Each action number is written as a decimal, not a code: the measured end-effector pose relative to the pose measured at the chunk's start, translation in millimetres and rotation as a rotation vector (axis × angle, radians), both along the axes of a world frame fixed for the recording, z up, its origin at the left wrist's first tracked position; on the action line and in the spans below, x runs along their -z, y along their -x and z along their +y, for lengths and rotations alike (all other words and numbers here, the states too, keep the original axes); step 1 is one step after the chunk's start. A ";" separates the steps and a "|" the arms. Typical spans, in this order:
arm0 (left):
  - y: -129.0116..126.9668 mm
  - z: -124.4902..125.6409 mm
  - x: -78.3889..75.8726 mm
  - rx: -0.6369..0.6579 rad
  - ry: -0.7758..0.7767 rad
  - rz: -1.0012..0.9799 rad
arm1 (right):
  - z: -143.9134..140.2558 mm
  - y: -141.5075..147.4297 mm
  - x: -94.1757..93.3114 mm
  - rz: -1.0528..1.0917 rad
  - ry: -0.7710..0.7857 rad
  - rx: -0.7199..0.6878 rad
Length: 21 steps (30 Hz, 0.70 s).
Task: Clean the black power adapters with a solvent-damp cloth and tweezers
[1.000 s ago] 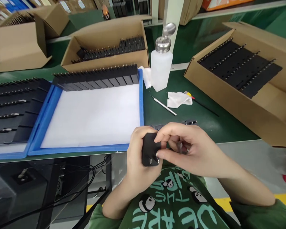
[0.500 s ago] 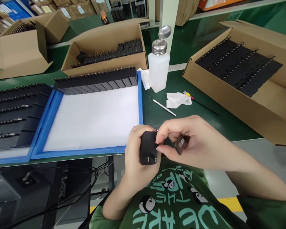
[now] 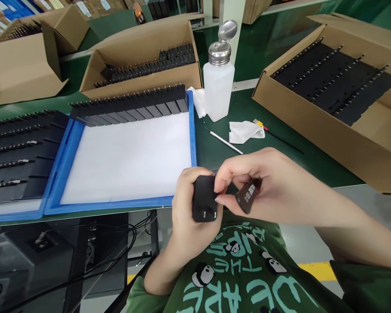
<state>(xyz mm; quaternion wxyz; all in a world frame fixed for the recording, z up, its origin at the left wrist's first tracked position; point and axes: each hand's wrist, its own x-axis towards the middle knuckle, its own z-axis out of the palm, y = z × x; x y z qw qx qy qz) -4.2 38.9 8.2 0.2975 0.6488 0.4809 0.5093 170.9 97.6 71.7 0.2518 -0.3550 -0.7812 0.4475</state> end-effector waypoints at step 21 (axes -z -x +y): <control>1.3 -3.8 -0.2 -0.013 0.027 0.006 | -3.7 2.2 -1.1 -0.059 0.051 -0.004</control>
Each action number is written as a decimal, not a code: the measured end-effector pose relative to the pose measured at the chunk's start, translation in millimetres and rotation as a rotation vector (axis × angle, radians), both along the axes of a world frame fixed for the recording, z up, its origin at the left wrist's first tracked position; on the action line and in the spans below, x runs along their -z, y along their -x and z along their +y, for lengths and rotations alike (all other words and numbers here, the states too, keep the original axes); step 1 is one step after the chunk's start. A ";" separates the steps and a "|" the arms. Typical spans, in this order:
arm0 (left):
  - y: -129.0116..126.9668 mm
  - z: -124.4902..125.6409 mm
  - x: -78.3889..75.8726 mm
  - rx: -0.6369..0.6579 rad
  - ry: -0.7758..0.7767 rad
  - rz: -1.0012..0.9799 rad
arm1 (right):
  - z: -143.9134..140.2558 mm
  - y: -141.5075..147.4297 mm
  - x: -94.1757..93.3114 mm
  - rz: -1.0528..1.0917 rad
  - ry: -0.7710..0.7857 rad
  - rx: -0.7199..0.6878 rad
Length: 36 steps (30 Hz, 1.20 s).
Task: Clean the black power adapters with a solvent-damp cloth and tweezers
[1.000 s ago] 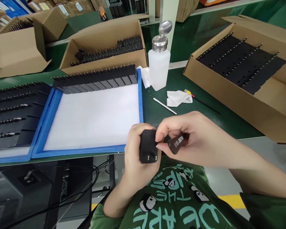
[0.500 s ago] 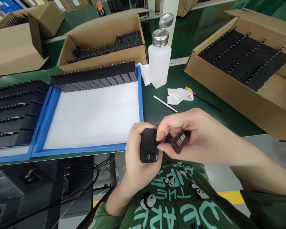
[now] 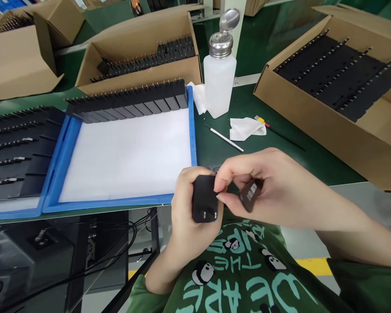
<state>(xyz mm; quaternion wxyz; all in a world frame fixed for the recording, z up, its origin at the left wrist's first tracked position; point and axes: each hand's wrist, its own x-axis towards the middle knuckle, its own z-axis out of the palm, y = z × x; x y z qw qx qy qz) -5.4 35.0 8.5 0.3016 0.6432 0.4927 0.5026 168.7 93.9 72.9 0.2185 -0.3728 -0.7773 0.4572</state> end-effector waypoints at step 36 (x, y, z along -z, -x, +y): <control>-4.6 8.3 8.2 0.117 -0.058 -0.140 | -23.9 -3.0 31.7 0.287 -0.029 0.369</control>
